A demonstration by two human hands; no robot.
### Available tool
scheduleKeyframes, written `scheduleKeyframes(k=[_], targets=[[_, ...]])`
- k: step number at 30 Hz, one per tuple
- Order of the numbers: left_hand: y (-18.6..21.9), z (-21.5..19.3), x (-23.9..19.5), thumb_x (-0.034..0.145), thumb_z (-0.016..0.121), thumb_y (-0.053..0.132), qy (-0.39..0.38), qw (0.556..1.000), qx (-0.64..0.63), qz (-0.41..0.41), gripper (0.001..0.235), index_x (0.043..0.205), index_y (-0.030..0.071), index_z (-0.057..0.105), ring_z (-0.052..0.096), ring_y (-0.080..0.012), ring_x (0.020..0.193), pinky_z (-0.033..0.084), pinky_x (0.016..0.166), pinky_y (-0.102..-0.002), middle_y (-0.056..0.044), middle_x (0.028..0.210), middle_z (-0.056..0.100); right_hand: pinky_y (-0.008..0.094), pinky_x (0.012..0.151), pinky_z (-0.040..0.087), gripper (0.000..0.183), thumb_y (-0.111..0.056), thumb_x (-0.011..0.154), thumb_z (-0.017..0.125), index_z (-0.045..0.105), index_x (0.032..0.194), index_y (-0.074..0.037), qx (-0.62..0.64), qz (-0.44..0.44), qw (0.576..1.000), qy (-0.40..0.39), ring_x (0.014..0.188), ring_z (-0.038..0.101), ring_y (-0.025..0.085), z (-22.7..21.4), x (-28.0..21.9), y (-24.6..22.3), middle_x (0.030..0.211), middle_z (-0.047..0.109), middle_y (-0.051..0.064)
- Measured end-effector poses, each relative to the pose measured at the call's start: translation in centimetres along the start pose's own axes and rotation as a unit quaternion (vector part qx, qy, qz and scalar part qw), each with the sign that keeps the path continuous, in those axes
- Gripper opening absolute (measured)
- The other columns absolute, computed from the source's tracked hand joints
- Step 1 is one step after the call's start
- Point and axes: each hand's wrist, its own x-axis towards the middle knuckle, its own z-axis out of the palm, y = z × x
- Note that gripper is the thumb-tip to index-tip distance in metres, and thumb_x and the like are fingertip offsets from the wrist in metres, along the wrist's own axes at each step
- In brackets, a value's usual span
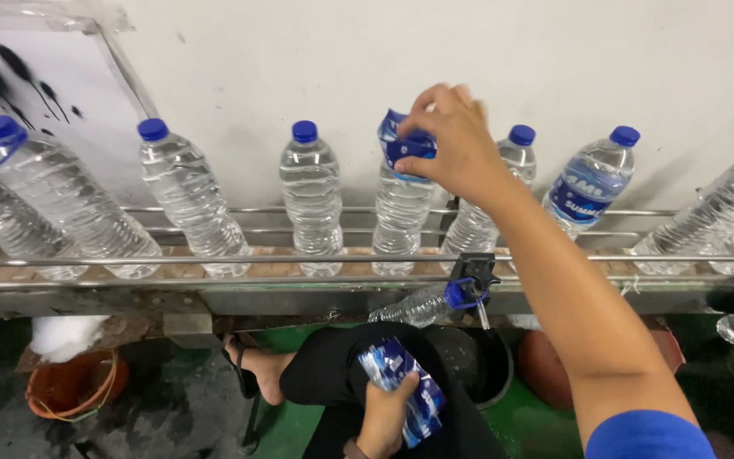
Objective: The person sits on the floor and applies blue labels to clear plastic water bottles arranged on a metal rack. They pick up each bottle, wrap the label around it, and place it back on the rack.
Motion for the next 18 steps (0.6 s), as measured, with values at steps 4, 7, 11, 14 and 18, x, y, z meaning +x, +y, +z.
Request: scheduleKeyframes(k=[4,7,11,14,18], targets=[[-0.2,-0.5,0.1,0.082,0.081,0.017,0.028,0.994,0.105,-0.022,0.062,0.138,0.012,0.056,0.070,-0.0303,0.121,0.052,0.111,-0.047,-0.012,0.127,0.073,0.052,0.114,0.038,0.080,-0.040,0.074,0.086,0.050,0.143,-0.020,0.101,0.017,0.991,-0.088,0.140,0.037,0.032,0.8,-0.9,2.6,0.149,0.036,0.012],[0.0,-0.5,-0.1,0.082,0.081,0.013,0.019,0.997,0.070,-0.032,0.058,0.135,0.010,0.058,0.072,-0.0317,0.114,0.057,0.104,-0.048,-0.014,0.121,0.074,0.054,0.126,0.016,0.119,-0.049,0.066,0.085,0.019,0.159,-0.015,0.199,0.050,0.978,0.050,0.156,0.018,0.037,0.9,-3.8,3.7,0.171,0.003,0.014],[-0.1,-0.2,-0.1,0.083,0.081,0.015,0.024,0.996,0.074,-0.048,0.058,0.136,0.011,0.057,0.070,-0.0319,0.117,0.054,0.107,-0.050,-0.014,0.123,0.072,0.044,0.105,0.051,0.120,-0.025,0.070,0.090,0.009,0.159,-0.023,0.316,0.095,0.943,0.044,0.135,0.052,0.033,3.7,-5.5,6.3,0.157,0.026,0.021],[0.1,0.3,-0.2,0.082,0.081,0.013,0.023,0.998,0.053,-0.024,0.055,0.132,0.009,0.060,0.070,-0.0310,0.114,0.054,0.107,-0.047,-0.014,0.121,0.073,0.048,0.106,0.054,0.126,-0.018,0.069,0.093,0.006,0.159,-0.029,0.395,0.083,0.901,0.158,0.127,0.064,0.035,6.4,-7.2,8.7,0.144,0.048,0.028],[2.0,1.0,-1.4,0.082,0.081,0.008,0.041,0.997,0.056,-0.039,0.052,0.130,0.008,0.061,0.071,-0.0326,0.110,0.056,0.103,-0.049,-0.016,0.116,0.074,0.055,0.112,0.045,0.132,-0.036,0.066,0.092,0.000,0.159,-0.025,0.349,0.130,0.906,0.200,0.141,0.049,0.038,8.3,-9.5,11.2,0.161,0.025,0.027]])
